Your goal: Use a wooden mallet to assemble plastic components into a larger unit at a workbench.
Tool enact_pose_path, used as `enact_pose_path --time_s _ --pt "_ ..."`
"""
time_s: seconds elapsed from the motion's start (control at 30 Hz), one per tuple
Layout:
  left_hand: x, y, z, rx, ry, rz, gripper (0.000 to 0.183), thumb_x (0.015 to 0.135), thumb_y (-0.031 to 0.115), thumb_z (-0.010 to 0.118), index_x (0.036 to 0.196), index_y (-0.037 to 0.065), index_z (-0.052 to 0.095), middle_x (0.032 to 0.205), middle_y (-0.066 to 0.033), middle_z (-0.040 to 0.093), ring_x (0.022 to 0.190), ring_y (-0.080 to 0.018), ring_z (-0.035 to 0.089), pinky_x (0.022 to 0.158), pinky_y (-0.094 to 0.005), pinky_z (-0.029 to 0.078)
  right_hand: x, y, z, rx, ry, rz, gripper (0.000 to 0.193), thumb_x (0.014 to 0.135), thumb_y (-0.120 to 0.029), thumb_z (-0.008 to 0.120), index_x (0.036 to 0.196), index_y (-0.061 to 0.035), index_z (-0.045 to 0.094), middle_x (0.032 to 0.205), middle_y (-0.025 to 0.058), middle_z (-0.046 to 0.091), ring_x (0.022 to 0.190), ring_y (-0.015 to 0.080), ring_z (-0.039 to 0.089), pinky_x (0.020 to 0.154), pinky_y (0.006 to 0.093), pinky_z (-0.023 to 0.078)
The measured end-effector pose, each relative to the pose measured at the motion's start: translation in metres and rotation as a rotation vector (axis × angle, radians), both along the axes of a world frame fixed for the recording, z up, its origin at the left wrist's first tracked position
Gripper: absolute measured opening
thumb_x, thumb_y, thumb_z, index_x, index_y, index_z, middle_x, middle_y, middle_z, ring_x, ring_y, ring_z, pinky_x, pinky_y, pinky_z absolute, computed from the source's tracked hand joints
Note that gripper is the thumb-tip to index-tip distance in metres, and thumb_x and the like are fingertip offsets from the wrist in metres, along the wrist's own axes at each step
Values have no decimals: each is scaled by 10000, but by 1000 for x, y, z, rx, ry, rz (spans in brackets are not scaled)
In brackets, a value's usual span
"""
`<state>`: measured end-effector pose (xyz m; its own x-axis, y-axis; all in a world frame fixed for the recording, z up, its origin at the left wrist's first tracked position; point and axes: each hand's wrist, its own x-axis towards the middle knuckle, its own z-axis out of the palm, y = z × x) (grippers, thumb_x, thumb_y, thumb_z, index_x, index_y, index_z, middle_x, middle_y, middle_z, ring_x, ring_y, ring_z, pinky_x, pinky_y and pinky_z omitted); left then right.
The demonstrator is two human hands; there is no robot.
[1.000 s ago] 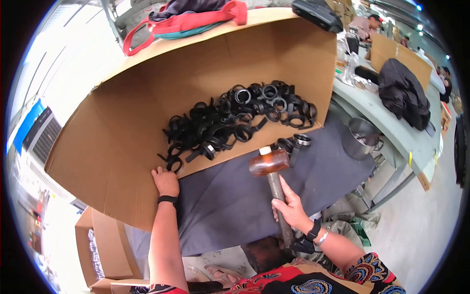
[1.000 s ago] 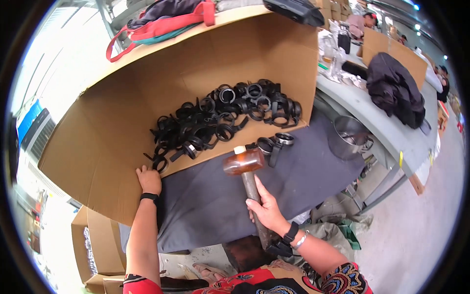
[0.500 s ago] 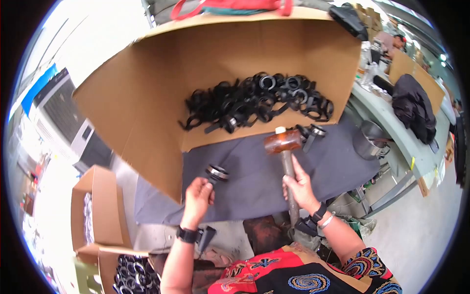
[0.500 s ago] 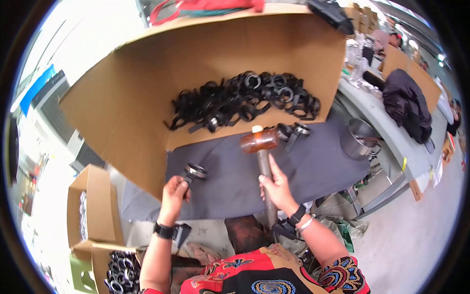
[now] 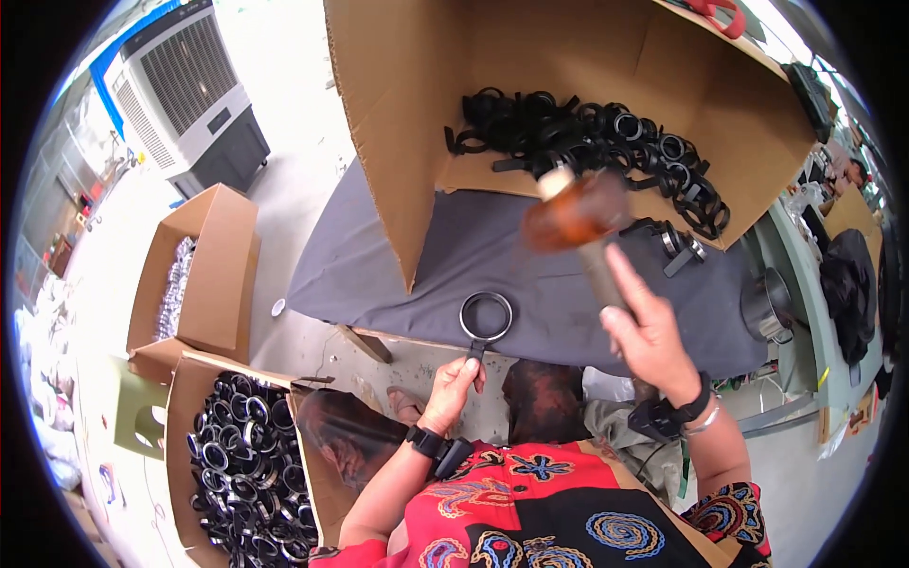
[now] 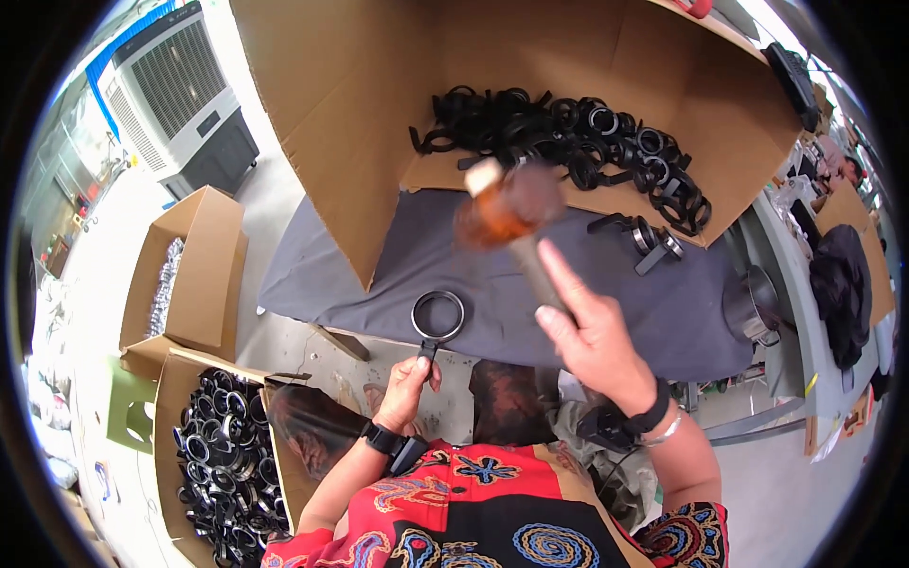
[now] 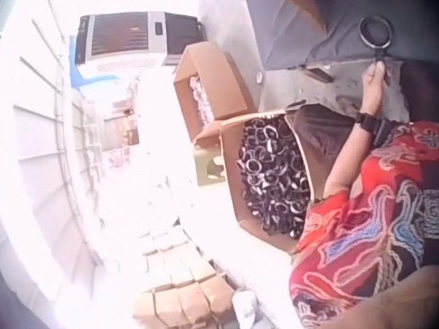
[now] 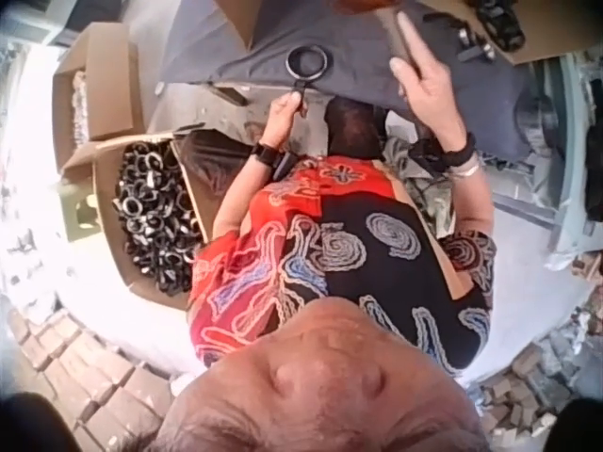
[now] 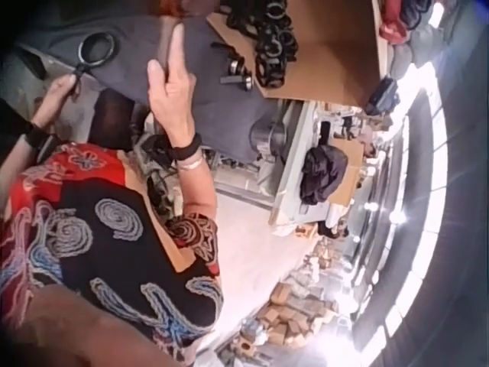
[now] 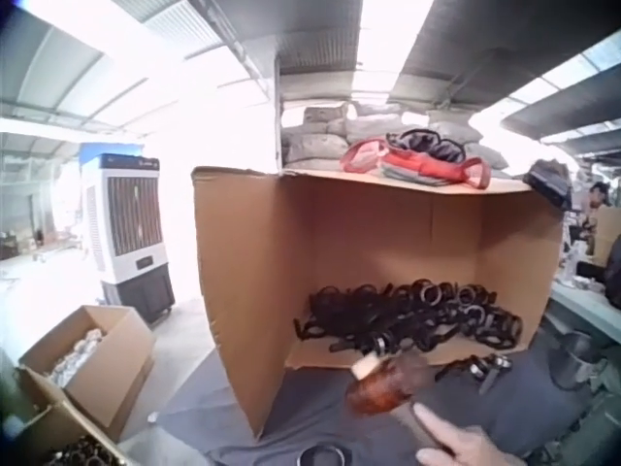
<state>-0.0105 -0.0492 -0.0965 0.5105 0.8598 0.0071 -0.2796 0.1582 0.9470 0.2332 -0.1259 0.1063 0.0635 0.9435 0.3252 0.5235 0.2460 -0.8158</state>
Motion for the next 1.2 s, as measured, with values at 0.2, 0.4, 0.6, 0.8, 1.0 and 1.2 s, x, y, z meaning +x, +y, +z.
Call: enact_pose_path --time_s 0.2,0.4,0.6,0.8,1.0,1.2 --pt "-8 7 -2 45 43 -55 399 957 350 518 718 37 583 644 -3 541 628 -94 500 617 -255 407 -32 27 -11 265 -293 -12 580 892 -85 546 1430 -52 332 1081 216 653 921 325 666 793 387 500" --pt "-12 6 5 10 46 -61 388 952 338 530 715 37 591 648 0 546 626 -94 504 615 -249 410 -20 40 -46 -510 81 31 609 925 -74 468 1482 -191 251 726 -11 508 482 48 452 456 216 463" --pt "-9 10 -1 -12 9 -55 389 949 348 535 724 37 599 641 1 546 620 -96 500 617 -250 409 -21 11 -29 39 77 -100 609 902 -47 508 1463 -76 274 946 81 626 519 52 475 481 228 449" --pt "-9 8 0 68 51 -25 388 954 336 525 724 31 597 640 -4 551 628 -96 507 624 -252 414 -20 -14 -67 -442 237 7 634 903 -53 511 1478 -119 252 742 8 561 530 61 502 522 240 460" --pt "-10 7 -2 -6 -21 -53 374 951 325 536 721 36 596 646 -5 549 625 -100 504 620 -256 417 -18 -21 -72 73 -294 92 638 862 -105 580 1447 -106 326 723 104 588 540 201 565 539 332 487" --pt "-8 7 -1 -22 1 -62 410 952 369 525 705 47 589 632 -1 541 614 -92 493 600 -245 399 -30 -7 -49 5 -766 318 546 812 -88 630 1335 -75 475 748 158 523 581 346 555 529 411 467"
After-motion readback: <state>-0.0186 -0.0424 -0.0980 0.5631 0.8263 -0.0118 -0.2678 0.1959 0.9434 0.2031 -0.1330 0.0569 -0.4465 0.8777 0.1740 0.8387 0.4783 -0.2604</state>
